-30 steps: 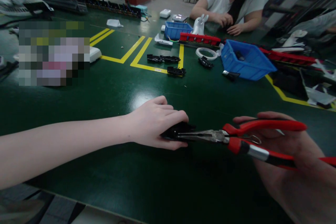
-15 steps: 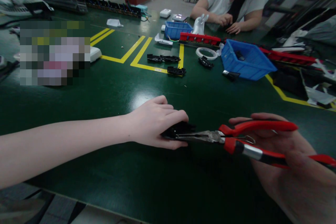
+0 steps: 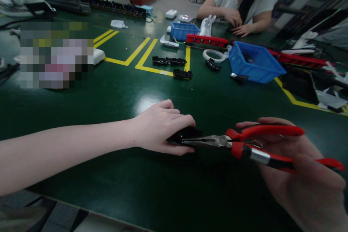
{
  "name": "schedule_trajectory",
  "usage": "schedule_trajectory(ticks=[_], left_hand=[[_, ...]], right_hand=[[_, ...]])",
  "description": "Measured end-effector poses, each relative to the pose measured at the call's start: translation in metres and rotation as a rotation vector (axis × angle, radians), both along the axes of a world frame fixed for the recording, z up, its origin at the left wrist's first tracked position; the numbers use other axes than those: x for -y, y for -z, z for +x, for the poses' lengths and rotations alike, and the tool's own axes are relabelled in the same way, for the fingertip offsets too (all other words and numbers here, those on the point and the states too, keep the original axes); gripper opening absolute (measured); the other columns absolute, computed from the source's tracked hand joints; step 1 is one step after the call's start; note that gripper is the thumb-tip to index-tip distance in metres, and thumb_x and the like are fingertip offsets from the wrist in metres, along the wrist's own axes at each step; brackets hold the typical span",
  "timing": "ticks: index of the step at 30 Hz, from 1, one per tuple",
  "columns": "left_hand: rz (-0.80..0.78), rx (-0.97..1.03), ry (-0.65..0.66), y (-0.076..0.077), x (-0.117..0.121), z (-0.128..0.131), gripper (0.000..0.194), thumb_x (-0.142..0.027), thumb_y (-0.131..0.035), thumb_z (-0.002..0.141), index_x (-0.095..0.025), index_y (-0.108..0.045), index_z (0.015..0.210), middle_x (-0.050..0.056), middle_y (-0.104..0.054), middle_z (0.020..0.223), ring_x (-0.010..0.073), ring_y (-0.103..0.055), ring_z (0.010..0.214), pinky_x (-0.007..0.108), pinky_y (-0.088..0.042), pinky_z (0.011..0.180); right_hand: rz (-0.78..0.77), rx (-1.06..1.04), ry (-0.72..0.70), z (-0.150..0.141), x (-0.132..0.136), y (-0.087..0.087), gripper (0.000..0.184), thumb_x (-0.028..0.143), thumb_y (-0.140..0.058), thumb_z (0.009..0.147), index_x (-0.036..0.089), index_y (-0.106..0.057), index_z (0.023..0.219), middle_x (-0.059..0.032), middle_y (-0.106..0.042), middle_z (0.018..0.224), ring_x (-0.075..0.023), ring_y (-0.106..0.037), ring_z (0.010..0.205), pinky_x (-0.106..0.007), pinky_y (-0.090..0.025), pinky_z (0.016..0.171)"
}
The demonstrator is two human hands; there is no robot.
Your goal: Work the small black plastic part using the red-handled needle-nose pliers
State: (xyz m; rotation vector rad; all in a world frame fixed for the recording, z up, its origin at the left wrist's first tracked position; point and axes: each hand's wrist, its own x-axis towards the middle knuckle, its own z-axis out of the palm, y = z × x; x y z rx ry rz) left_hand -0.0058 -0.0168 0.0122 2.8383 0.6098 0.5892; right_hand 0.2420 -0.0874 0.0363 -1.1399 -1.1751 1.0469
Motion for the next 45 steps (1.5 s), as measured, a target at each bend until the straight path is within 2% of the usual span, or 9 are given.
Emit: schedule_trajectory(ticks=[12, 19, 26, 34, 38, 45], left_hand=[[-0.028, -0.001, 0.033, 0.004, -0.002, 0.001, 0.040, -0.053, -0.052, 0.091, -0.017, -0.052, 0.108, 0.001, -0.071, 0.089, 0.0144, -0.064, 0.073, 0.030, -0.036, 0.075], [-0.019, -0.047, 0.055, 0.007, -0.004, 0.002, 0.045, -0.058, -0.050, 0.091, -0.016, -0.050, 0.109, 0.001, -0.071, 0.087, 0.0148, -0.064, 0.070, 0.031, -0.035, 0.073], [-0.044, -0.051, 0.025, 0.007, -0.004, 0.002, 0.041, -0.055, -0.050, 0.092, -0.017, -0.051, 0.107, 0.000, -0.070, 0.084, 0.0134, -0.061, 0.066, 0.029, -0.036, 0.073], [-0.040, 0.011, -0.006, 0.005, -0.003, 0.000, 0.039, -0.052, -0.055, 0.090, -0.017, -0.052, 0.107, 0.001, -0.070, 0.091, 0.0133, -0.061, 0.069, 0.028, -0.037, 0.071], [-0.053, -0.005, 0.029, 0.005, -0.005, 0.001, 0.039, -0.053, -0.053, 0.091, -0.017, -0.053, 0.107, 0.000, -0.070, 0.087, 0.0137, -0.063, 0.072, 0.029, -0.035, 0.073], [-0.084, -0.017, 0.092, 0.005, -0.007, 0.000, 0.048, -0.062, -0.045, 0.093, -0.016, -0.054, 0.107, 0.001, -0.070, 0.083, 0.0144, -0.062, 0.069, 0.030, -0.034, 0.073]], right_hand=[[0.057, -0.046, -0.010, 0.002, 0.003, 0.003, 0.037, 0.045, -0.075, 0.064, 0.027, -0.070, 0.096, -0.0059, -0.075, 0.093, -0.0244, -0.072, 0.082, -0.032, -0.061, 0.068], [0.112, 0.024, 0.008, 0.001, 0.008, 0.000, 0.042, 0.045, -0.079, 0.061, 0.027, -0.069, 0.097, -0.0055, -0.074, 0.094, -0.0256, -0.071, 0.082, -0.040, -0.059, 0.077], [-0.030, -0.037, 0.024, -0.002, 0.001, -0.001, 0.038, 0.047, -0.080, 0.060, 0.027, -0.070, 0.091, -0.0037, -0.076, 0.086, -0.0229, -0.073, 0.080, -0.031, -0.061, 0.069], [-0.117, -0.091, 0.100, -0.004, -0.002, 0.002, 0.038, 0.044, -0.078, 0.058, 0.027, -0.070, 0.091, -0.0037, -0.076, 0.086, -0.0258, -0.072, 0.086, -0.036, -0.061, 0.072], [-0.068, -0.058, 0.064, -0.004, 0.000, 0.001, 0.037, 0.044, -0.079, 0.059, 0.029, -0.070, 0.092, -0.0029, -0.076, 0.088, -0.0263, -0.072, 0.084, -0.038, -0.062, 0.071], [0.001, -0.040, -0.034, 0.000, 0.004, 0.003, 0.041, 0.048, -0.079, 0.062, 0.031, -0.068, 0.098, -0.0010, -0.075, 0.093, -0.0231, -0.071, 0.087, -0.032, -0.060, 0.073]])
